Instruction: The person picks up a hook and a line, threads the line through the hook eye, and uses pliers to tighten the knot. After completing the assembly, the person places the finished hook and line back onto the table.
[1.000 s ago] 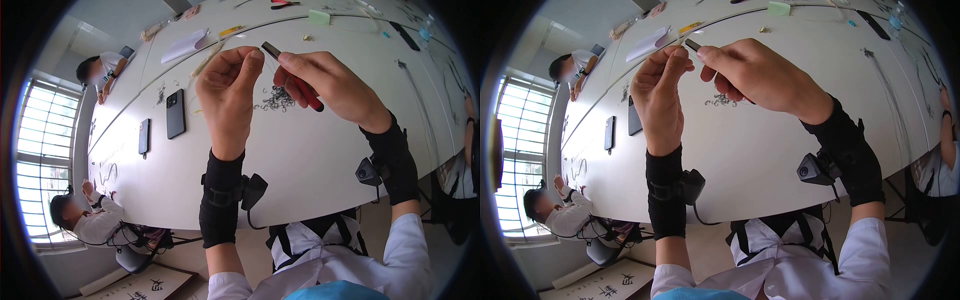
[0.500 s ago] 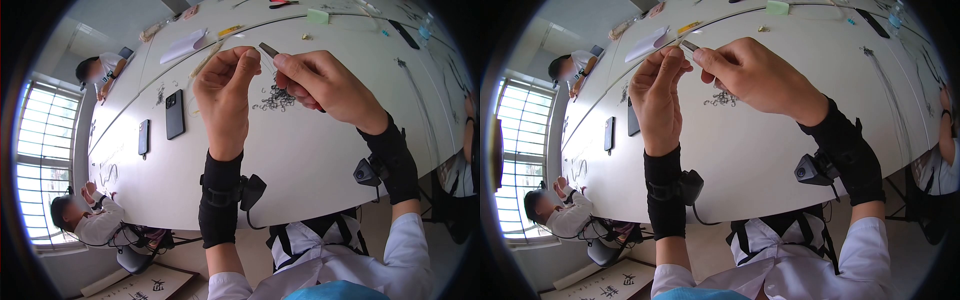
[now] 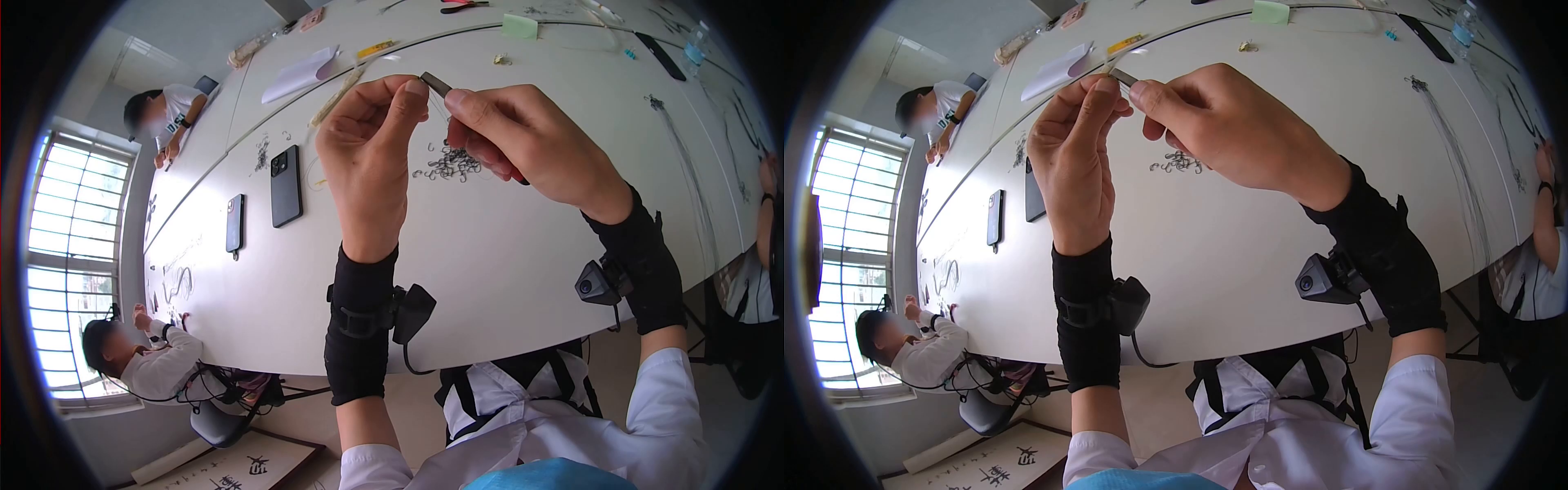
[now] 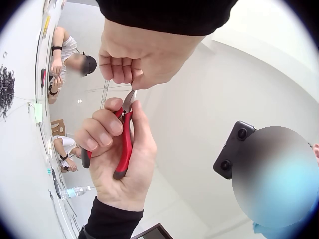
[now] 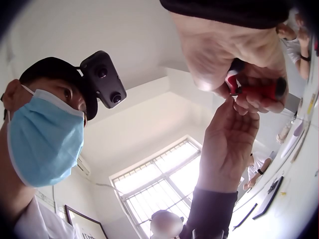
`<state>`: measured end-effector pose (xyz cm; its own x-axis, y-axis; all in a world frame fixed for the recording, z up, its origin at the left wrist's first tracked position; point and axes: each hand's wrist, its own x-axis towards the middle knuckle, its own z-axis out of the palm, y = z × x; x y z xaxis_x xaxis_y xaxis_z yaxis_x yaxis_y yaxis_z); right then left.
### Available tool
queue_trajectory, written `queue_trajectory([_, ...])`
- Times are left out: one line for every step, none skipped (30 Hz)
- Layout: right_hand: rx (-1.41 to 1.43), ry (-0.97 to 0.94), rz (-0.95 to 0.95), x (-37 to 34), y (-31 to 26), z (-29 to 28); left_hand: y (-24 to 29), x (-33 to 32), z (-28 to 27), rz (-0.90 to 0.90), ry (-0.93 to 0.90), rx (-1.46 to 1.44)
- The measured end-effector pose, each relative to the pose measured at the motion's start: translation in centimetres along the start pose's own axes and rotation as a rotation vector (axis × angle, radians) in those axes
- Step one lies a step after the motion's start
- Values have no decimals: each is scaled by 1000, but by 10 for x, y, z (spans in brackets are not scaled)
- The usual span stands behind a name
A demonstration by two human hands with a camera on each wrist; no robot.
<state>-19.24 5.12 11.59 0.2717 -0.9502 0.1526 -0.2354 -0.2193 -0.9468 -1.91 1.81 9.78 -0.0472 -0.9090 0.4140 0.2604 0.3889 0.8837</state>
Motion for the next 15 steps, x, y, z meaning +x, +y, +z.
queue_trajectory([-23, 4, -6, 1, 1, -1, 0, 0, 0, 1, -2, 1])
queue_trajectory([-45, 9, -12, 1, 2, -1, 0, 0, 0, 1, -4, 2])
queue_trajectory([-50, 17, -14, 2, 3, -1, -1, 0, 0, 2, -6, -5])
queue_trajectory([-55, 26, -16, 2, 4, 0, -1, 0, -1, 4, -8, -11])
queue_trajectory([-61, 34, -19, 2, 5, 0, -2, 0, -1, 5, -11, -18])
queue_trajectory([-63, 41, -33, 2, 6, 1, -3, 0, -2, -11, -21, -59])
queue_trajectory([-65, 48, -47, 2, 8, 2, -4, 1, -2, -27, -32, -101])
queue_trajectory([-66, 55, -60, 3, 9, 3, -5, 1, -3, -43, -43, -143])
queue_trajectory([-56, 59, -60, 2, 9, 3, -5, 0, -2, -71, -44, -168])
queue_trajectory([-46, 63, -59, 3, 9, 4, -6, -1, -1, -98, -46, -192])
queue_trajectory([-36, 69, -58, 3, 10, 4, -6, -1, 0, -126, -50, -217])
queue_trajectory([-62, 73, -46, 3, 13, 2, -6, -1, 0, -143, -53, -220])
queue_trajectory([-89, 79, -34, 5, 18, -2, -8, 1, 0, -160, -57, -225])
queue_trajectory([-116, 82, -18, 5, 23, -7, -11, 1, 0, -179, -60, -230])
queue_trajectory([-97, 118, -5, 5, 26, -12, -14, 1, 0, -195, -53, -237])
